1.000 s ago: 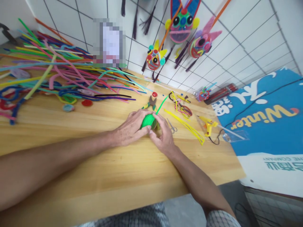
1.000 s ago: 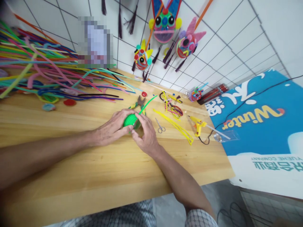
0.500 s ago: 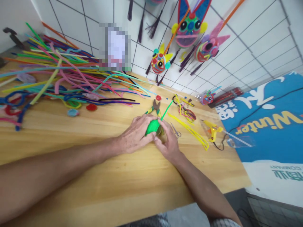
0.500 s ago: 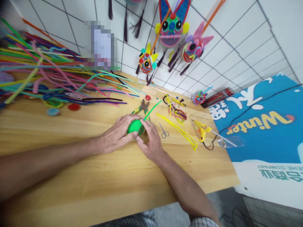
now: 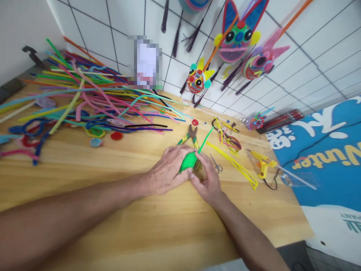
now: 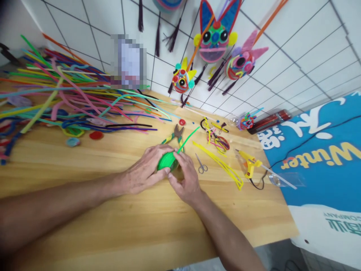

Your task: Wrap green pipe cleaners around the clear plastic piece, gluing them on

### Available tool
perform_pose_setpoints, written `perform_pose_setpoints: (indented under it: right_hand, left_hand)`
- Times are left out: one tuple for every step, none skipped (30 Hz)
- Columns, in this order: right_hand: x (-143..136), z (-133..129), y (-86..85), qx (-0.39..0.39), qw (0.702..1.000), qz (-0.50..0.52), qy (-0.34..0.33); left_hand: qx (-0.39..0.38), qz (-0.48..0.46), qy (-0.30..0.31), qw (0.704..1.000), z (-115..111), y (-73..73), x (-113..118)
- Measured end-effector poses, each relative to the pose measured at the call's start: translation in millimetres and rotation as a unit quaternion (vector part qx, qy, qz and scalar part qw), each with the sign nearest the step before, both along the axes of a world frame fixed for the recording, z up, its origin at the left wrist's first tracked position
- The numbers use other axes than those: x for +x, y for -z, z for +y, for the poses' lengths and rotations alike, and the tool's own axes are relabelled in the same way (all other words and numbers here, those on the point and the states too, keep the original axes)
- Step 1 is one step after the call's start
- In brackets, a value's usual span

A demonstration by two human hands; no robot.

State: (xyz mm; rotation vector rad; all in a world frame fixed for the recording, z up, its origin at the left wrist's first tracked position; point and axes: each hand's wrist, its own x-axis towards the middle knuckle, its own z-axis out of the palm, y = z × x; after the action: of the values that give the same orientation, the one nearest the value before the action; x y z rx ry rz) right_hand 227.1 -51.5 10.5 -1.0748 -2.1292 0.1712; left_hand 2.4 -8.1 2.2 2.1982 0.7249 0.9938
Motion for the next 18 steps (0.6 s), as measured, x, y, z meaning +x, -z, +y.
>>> perform_pose_setpoints:
  right_hand:
    - [-0.1, -0.2, 0.1, 0.001, 1.0, -0.001, 0.002]
    - [-0.3, -0.3, 0.1, 0.002, 1.0, -0.001, 0.004]
    - [-0.5, -0.5, 0.0, 0.002, 1.0, -0.001, 0.005]
    - [-0.7, -0.6, -0.1, 0.003, 1.0, -0.002, 0.007]
    - [-1.0, -0.8, -0.3, 0.003, 1.0, -0.004, 0.007]
    - [-1.3, -0.9, -0.6, 0.002, 1.0, -0.007, 0.008]
    - [-1.6, -0.9, -0.8, 0.002, 1.0, -0.01, 0.009]
    - [-1.9, -0.9, -0.9, 0.002, 1.0, -0.012, 0.009]
    - [-2.2, -0.8, -0.9, 0.003, 1.0, -0.013, 0.009]
    - [-2.6, -0.6, -0.8, 0.006, 1.0, -0.012, 0.009]
    - [-3.0, -0.4, -0.5, 0.009, 1.0, -0.009, 0.007]
    - [-3.5, -0.1, -0.2, 0.012, 1.0, -0.006, 0.006]
    - [-4.0, 0.1, 0.2, 0.015, 1.0, -0.002, 0.006]
    - [-4.6, 0.2, 0.5, 0.017, 1.0, 0.001, 0.006]
    - [-5.3, 0.3, 0.7, 0.018, 1.0, 0.002, 0.007]
    - [-5.9, 0.2, 0.8, 0.018, 1.0, 0.002, 0.009]
    - [-6.6, 0.0, 0.7, 0.018, 1.0, 0.001, 0.01]
    - [-7.2, -0.2, 0.6, 0.017, 1.0, 0.0, 0.011]
  left_hand:
    - [0.005, -0.002, -0.001, 1.0, -0.1, 0.2, 0.1]
    - [0.009, -0.003, -0.002, 1.0, -0.1, 0.5, 0.2]
    - [0.013, -0.005, -0.002, 1.0, -0.1, 0.9, 0.4]
    - [0.014, -0.006, -0.002, 1.0, 0.0, 1.4, 0.6]
    - [0.014, -0.007, -0.002, 1.0, 0.1, 1.9, 0.8]
    - [0.014, -0.008, -0.002, 1.0, 0.3, 2.4, 1.0]
    - [0.015, -0.009, -0.002, 1.0, 0.5, 2.8, 1.1]
    - [0.017, -0.01, -0.002, 1.0, 0.7, 3.2, 1.0]
    - [0.019, -0.009, -0.002, 1.0, 1.0, 3.4, 0.8]
    - [0.021, -0.007, -0.002, 1.0, 1.3, 3.5, 0.6]
    - [0.021, -0.004, -0.002, 1.0, 1.6, 3.4, 0.2]
    - [0.021, -0.001, -0.002, 1.0, 1.9, 3.3, -0.3]
    - [0.021, 0.002, -0.003, 1.0, 2.1, 3.0, -0.8]
    - [0.021, 0.004, -0.003, 1.0, 2.2, 2.6, -1.3]
    - [0.022, 0.005, -0.003, 1.0, 2.3, 2.1, -1.9]
    - [0.024, 0.007, -0.003, 1.0, 2.3, 1.7, -2.4]
    - [0.025, 0.008, -0.002, 1.0, 2.3, 1.2, -2.9]
    - [0.027, 0.009, -0.002, 1.0, 2.2, 0.8, -3.3]
